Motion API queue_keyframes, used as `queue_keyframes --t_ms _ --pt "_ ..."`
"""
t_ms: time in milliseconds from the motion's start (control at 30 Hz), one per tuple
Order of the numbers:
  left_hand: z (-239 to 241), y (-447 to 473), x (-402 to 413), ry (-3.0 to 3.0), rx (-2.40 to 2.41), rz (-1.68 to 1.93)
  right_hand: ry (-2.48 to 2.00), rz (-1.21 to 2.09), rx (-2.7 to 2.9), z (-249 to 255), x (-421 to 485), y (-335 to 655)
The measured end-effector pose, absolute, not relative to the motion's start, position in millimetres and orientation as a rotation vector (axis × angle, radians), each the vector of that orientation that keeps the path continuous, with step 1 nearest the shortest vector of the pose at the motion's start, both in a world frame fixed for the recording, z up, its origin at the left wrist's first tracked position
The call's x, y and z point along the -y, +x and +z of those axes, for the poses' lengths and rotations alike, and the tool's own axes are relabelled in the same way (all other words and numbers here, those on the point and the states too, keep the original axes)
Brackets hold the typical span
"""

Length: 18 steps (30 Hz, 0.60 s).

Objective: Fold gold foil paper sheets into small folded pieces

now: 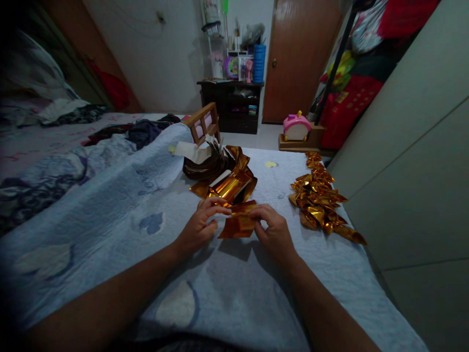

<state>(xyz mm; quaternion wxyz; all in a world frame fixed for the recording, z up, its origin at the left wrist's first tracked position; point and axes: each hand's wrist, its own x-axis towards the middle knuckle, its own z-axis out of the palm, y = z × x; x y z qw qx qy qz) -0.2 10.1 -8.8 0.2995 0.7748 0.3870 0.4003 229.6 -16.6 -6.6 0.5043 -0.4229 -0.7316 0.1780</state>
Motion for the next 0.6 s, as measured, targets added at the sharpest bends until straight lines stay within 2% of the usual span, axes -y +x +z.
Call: queue_keyframes --t_ms 300,600 --pt "-2.5 11.7 -1.7 1.82 -0.781 0.951 -0.945 0.181 1.971 -3.0 24.8 214.3" --pt "-0.8 15.0 1.3 1.759 -0.723 0.954 -0.943 0.173 1.943 -8.8 25.8 210.1"
